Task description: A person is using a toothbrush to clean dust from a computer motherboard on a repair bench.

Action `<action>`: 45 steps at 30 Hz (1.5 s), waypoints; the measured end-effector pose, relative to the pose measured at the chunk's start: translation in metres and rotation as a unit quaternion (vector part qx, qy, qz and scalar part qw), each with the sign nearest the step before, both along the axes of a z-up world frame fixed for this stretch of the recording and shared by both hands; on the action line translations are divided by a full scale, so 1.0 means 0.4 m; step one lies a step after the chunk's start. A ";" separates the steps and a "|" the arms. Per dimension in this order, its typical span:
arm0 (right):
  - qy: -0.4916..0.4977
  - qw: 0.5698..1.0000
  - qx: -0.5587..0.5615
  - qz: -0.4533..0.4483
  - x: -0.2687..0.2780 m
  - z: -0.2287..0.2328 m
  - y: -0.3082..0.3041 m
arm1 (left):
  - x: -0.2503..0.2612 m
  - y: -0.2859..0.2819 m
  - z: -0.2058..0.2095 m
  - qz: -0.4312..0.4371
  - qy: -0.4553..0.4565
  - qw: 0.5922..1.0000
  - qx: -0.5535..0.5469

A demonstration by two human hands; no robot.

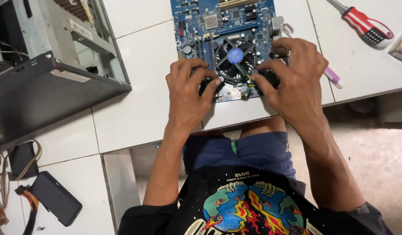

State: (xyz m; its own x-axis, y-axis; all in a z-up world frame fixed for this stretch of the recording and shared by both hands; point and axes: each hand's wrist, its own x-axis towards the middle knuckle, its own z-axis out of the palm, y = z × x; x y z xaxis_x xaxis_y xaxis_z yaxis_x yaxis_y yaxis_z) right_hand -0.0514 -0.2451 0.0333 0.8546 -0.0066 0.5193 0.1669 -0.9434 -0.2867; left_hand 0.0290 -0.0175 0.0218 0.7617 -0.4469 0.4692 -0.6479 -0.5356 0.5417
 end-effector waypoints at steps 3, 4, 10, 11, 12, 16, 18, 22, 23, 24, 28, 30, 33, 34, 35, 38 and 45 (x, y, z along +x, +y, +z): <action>0.010 1.000 -0.004 -0.003 -0.003 -0.003 0.001 | -0.004 -0.005 -0.003 0.010 -0.011 1.000 0.007; 0.012 1.000 -0.004 -0.001 -0.003 0.000 0.005 | -0.004 -0.008 -0.004 0.012 -0.009 1.000 0.008; 0.005 0.998 -0.057 -0.020 -0.006 0.021 0.019 | -0.008 -0.019 0.004 -0.003 -0.030 0.999 -0.021; 0.012 0.999 -0.043 -0.012 -0.005 0.024 0.019 | -0.009 -0.020 0.001 -0.005 -0.037 0.999 -0.028; 0.017 0.999 -0.029 -0.004 -0.002 0.026 0.020 | -0.009 -0.018 -0.002 -0.005 -0.045 0.998 -0.034; 0.030 0.999 -0.022 -0.003 -0.006 0.028 0.023 | -0.017 -0.015 -0.004 0.006 -0.075 0.996 -0.042; 0.024 0.999 -0.021 -0.013 -0.006 0.029 0.028 | -0.028 -0.015 -0.001 0.033 -0.029 0.999 -0.031; 0.028 0.999 -0.008 -0.016 -0.009 0.033 0.031 | -0.033 -0.020 -0.004 0.078 -0.003 0.997 -0.019; 0.025 0.999 -0.010 -0.018 -0.009 0.032 0.029 | -0.030 -0.023 -0.002 0.070 -0.013 0.997 -0.028; 0.023 0.999 -0.012 -0.020 -0.011 0.031 0.028 | -0.027 -0.027 0.000 0.062 -0.023 0.997 -0.036; 0.032 0.999 -0.005 -0.020 -0.011 0.023 0.024 | -0.025 -0.043 -0.010 0.058 -0.031 0.996 -0.058; 0.028 0.999 0.003 -0.018 -0.013 0.020 0.022 | -0.033 -0.047 -0.021 0.071 -0.008 0.995 -0.069; 0.027 0.999 -0.001 -0.021 -0.008 0.014 0.021 | -0.025 -0.029 -0.018 0.048 -0.018 0.996 -0.067; 0.023 0.999 -0.003 -0.022 -0.006 0.018 0.018 | -0.020 -0.028 -0.023 0.047 -0.023 0.996 -0.070; 0.025 0.999 -0.016 -0.023 -0.004 0.022 0.015 | -0.015 -0.027 -0.029 0.047 -0.013 0.997 -0.055; 0.035 0.998 -0.037 -0.026 -0.012 0.020 0.012 | -0.027 -0.020 -0.021 0.055 -0.006 0.998 -0.026; 0.020 0.997 -0.070 -0.016 -0.013 0.027 0.010 | -0.037 -0.032 -0.029 0.069 0.029 0.997 -0.026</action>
